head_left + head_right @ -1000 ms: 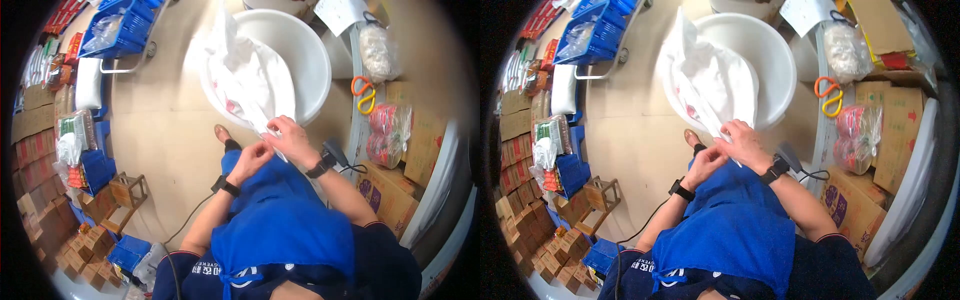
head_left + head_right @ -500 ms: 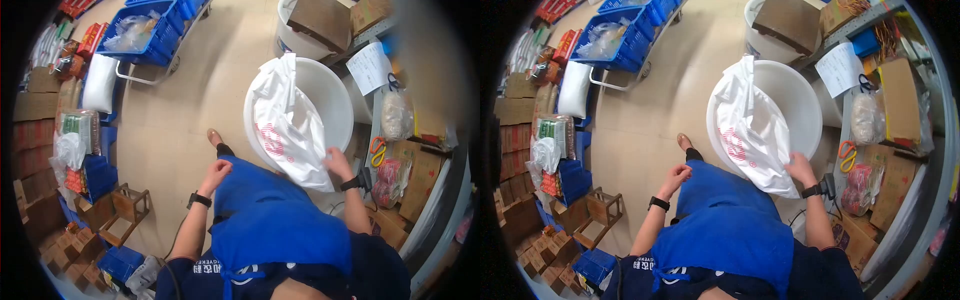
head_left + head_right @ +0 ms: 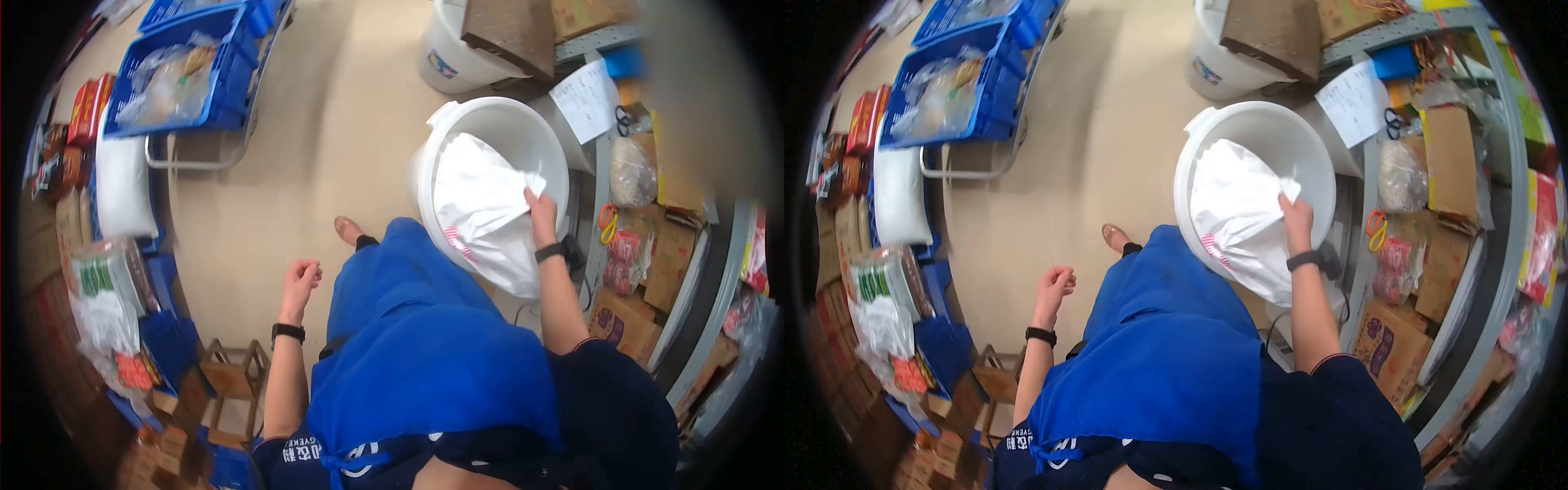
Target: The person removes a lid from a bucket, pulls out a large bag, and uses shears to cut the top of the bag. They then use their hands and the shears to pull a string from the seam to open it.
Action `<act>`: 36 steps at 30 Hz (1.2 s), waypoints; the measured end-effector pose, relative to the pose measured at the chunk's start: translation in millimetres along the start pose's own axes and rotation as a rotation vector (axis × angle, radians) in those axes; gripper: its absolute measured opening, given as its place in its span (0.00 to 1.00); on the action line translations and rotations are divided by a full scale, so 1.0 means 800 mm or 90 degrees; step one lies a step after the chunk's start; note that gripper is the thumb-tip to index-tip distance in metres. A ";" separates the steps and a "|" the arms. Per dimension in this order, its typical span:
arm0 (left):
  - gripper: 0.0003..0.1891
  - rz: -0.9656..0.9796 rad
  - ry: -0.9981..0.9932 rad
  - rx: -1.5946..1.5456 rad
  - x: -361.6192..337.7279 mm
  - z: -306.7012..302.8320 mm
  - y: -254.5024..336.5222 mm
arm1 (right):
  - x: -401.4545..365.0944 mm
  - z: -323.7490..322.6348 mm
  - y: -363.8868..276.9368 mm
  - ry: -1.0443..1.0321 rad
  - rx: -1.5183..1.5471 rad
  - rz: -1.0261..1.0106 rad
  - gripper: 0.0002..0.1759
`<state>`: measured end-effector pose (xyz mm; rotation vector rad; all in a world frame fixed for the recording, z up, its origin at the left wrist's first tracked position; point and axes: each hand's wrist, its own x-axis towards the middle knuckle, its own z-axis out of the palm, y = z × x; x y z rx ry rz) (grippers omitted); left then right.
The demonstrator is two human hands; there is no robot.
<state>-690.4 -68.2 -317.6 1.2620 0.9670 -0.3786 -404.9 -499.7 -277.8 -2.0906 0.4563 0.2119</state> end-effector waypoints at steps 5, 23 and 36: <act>0.10 0.029 -0.079 0.123 0.013 0.027 0.080 | 0.007 -0.015 0.004 -0.135 -0.006 0.027 0.13; 0.19 0.195 -0.422 0.520 0.103 0.380 0.311 | -0.022 0.035 -0.098 -0.226 0.379 0.080 0.12; 0.07 -0.036 -0.570 0.428 0.148 0.411 0.321 | 0.051 0.018 -0.050 -0.334 0.301 -0.055 0.12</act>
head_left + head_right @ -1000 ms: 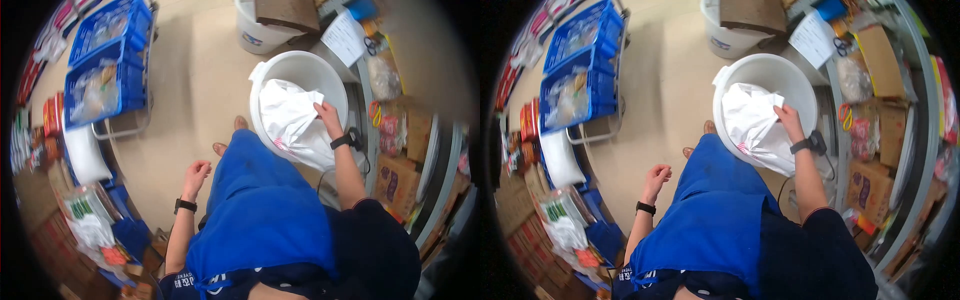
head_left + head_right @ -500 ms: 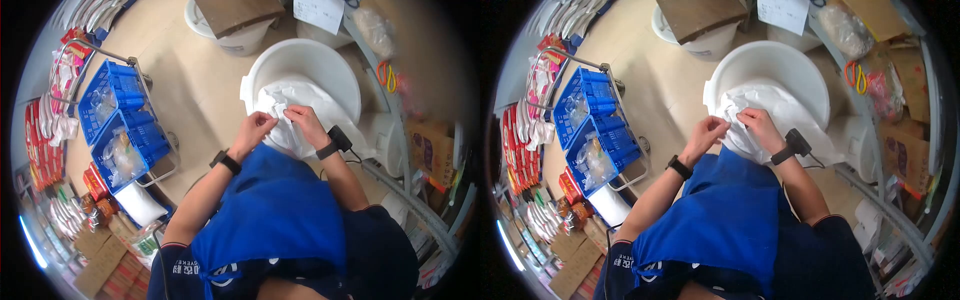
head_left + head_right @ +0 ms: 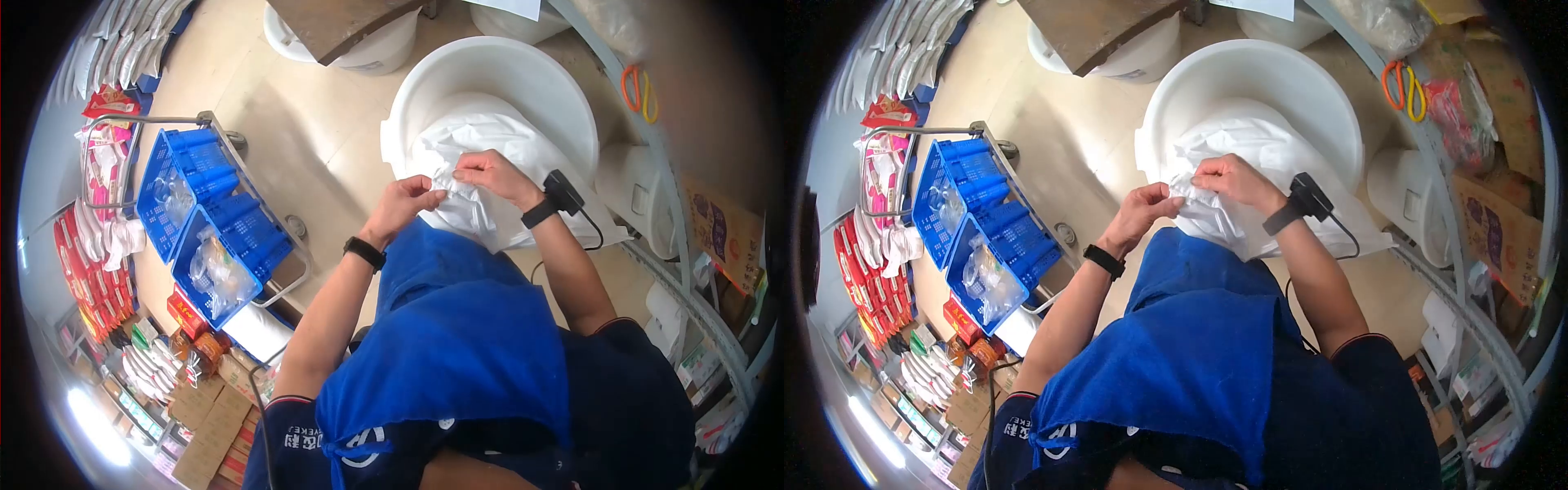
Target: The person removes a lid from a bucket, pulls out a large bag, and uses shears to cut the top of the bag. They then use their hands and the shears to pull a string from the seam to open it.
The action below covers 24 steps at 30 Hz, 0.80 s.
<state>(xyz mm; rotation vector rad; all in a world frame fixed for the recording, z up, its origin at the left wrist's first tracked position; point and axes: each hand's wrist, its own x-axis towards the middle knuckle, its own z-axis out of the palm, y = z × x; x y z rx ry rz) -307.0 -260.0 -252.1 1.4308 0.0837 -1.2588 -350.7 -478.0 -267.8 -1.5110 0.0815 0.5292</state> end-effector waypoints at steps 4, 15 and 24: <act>0.09 -0.010 -0.011 -0.175 -0.010 0.003 -0.025 | 0.007 0.014 0.024 -0.047 0.078 0.038 0.11; 0.12 0.217 0.111 0.124 -0.045 0.006 -0.010 | -0.053 -0.268 -0.065 0.793 -0.459 -0.126 0.06; 0.12 0.120 0.047 0.503 -0.009 -0.033 0.022 | -0.076 -0.417 0.029 0.822 -0.672 0.436 0.31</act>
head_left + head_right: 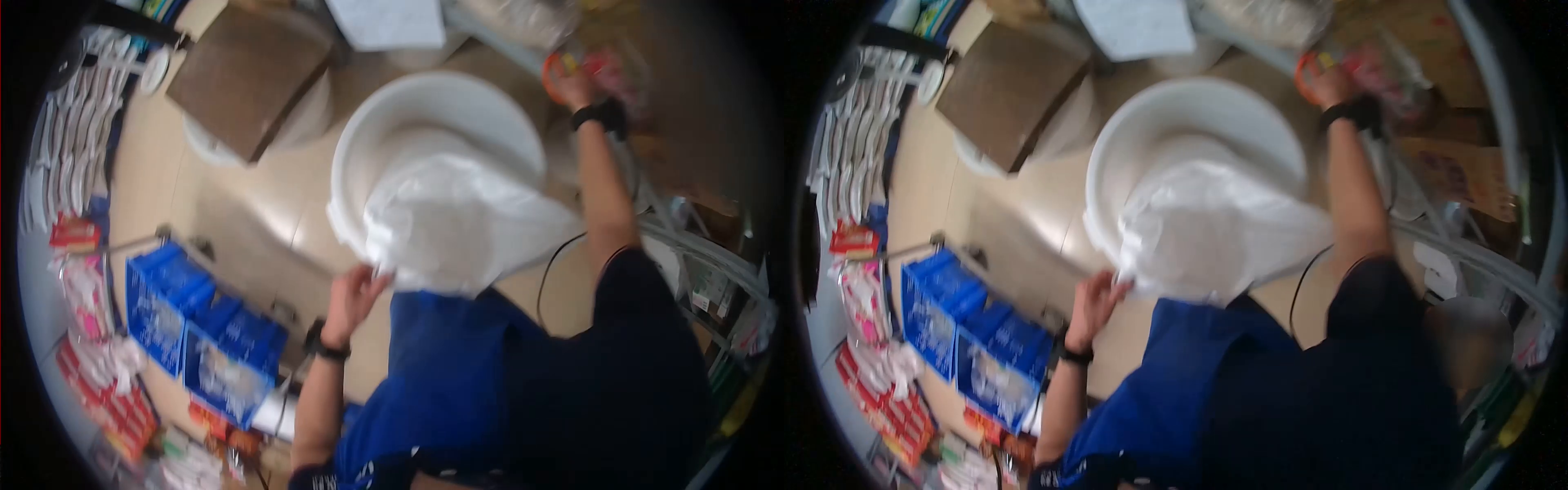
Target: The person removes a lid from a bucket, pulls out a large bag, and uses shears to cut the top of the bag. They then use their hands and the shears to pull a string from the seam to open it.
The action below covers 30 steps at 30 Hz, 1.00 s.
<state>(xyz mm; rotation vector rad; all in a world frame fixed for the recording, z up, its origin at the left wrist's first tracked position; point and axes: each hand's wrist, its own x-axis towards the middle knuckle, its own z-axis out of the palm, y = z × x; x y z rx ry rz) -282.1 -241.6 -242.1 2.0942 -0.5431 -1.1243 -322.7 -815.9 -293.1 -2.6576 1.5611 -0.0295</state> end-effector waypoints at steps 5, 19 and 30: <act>0.14 -0.329 -0.112 -0.495 0.027 -0.007 -0.002 | 0.053 0.058 0.049 -0.055 -0.095 -0.049 0.27; 0.14 0.211 0.082 -0.034 -0.008 -0.035 0.040 | -0.358 -0.040 0.141 -0.030 0.542 0.076 0.14; 0.11 0.430 -0.242 0.327 0.044 -0.047 0.049 | -0.548 -0.131 -0.007 -0.056 0.864 0.292 0.12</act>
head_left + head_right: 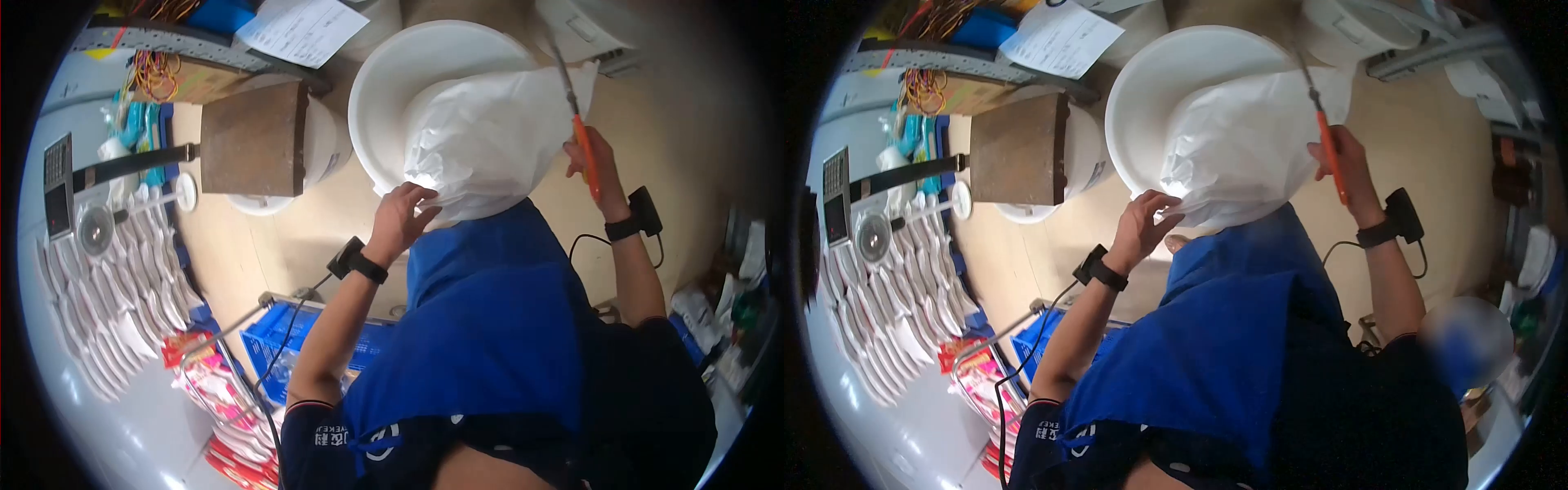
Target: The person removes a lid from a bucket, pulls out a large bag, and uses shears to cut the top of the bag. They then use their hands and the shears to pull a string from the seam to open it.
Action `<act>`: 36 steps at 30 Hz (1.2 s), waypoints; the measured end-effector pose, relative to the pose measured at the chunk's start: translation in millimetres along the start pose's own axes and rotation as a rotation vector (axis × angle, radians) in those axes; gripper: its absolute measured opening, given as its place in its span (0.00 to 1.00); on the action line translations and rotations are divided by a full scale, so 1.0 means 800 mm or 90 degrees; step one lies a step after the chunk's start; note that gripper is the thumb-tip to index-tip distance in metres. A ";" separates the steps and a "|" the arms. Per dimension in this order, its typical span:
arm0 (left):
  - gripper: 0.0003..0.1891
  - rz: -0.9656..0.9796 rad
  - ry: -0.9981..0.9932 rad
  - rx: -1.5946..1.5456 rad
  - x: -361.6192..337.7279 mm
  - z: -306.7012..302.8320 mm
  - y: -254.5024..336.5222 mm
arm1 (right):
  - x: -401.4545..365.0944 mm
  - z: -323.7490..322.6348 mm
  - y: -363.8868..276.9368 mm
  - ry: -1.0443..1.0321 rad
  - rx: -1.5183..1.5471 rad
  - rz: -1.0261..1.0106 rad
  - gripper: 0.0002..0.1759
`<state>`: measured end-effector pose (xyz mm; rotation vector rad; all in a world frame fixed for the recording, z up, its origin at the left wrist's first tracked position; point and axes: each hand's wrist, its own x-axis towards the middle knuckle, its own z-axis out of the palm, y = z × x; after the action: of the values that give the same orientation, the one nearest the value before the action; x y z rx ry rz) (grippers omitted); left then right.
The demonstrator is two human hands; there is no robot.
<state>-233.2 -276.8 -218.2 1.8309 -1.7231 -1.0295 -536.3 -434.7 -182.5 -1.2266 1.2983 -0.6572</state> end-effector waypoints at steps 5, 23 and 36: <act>0.11 -0.073 -0.137 -0.256 -0.004 -0.005 -0.050 | -0.070 0.069 0.055 -0.047 0.074 -0.005 0.12; 0.07 0.206 0.018 0.117 -0.009 -0.002 0.002 | -0.046 0.104 0.160 0.283 0.140 0.111 0.16; 0.03 0.167 0.004 0.212 -0.003 0.022 -0.004 | 0.024 0.079 0.143 0.177 -0.316 0.032 0.20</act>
<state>-243.9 -271.1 -231.4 1.7247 -2.1646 -0.6635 -502.4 -399.9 -305.3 -1.5306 1.7901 -0.4939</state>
